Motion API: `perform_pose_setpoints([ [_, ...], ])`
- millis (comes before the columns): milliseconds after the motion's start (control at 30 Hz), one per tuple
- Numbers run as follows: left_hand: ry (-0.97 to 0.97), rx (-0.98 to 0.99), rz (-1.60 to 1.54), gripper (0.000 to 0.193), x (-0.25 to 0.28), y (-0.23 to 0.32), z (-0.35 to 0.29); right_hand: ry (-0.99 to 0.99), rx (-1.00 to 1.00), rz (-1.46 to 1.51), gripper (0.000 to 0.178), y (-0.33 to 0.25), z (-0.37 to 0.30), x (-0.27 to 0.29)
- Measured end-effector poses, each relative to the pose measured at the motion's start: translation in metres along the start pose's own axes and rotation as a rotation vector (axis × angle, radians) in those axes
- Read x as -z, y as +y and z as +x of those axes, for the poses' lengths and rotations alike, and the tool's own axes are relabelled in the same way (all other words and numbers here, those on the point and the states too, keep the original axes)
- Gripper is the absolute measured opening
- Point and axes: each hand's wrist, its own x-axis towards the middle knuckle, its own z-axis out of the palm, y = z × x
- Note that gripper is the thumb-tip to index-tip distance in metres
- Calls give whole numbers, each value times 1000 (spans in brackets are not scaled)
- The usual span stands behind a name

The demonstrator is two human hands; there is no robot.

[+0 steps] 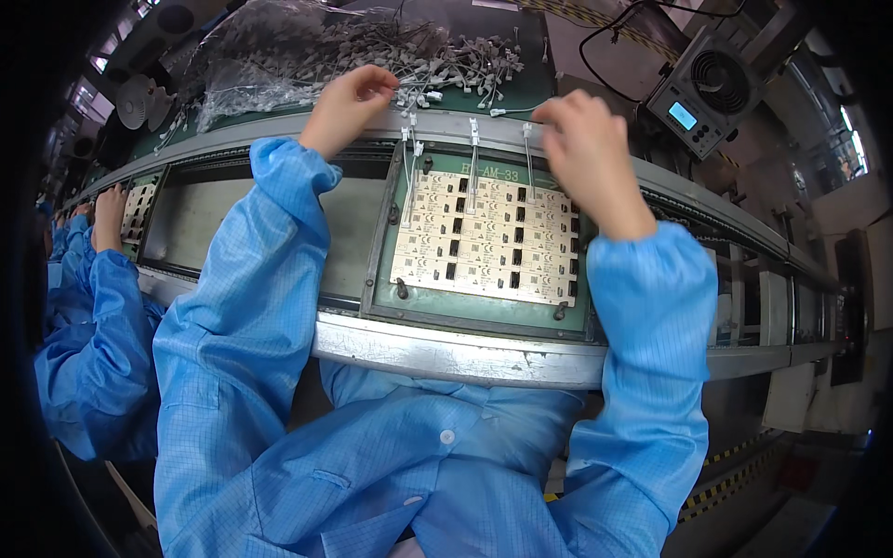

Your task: The worker is manually inserting and arranging components on electronic circuit boards on an assembly line.

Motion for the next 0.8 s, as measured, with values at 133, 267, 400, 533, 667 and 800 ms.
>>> perform_pose_setpoints([
  [133,-207,-237,253,33,5,23,-6,60,-84,-323,17,50,28,-27],
  [267,-238,-325,356,29,8,16,-14,19,-66,-385,18,61,40,-52],
  [400,-202,-320,363,23,3,2,-10,-2,-28,-479,15,56,45,-58],
  [533,-195,-321,349,18,-2,-1,-5,68,-22,-463,11,60,45,-61],
  [667,-155,-481,495,10,-2,5,-8,85,7,-458,12,61,42,-58],
  [800,-122,-545,484,11,-2,-2,-3,37,77,-575,14,58,43,-58],
])
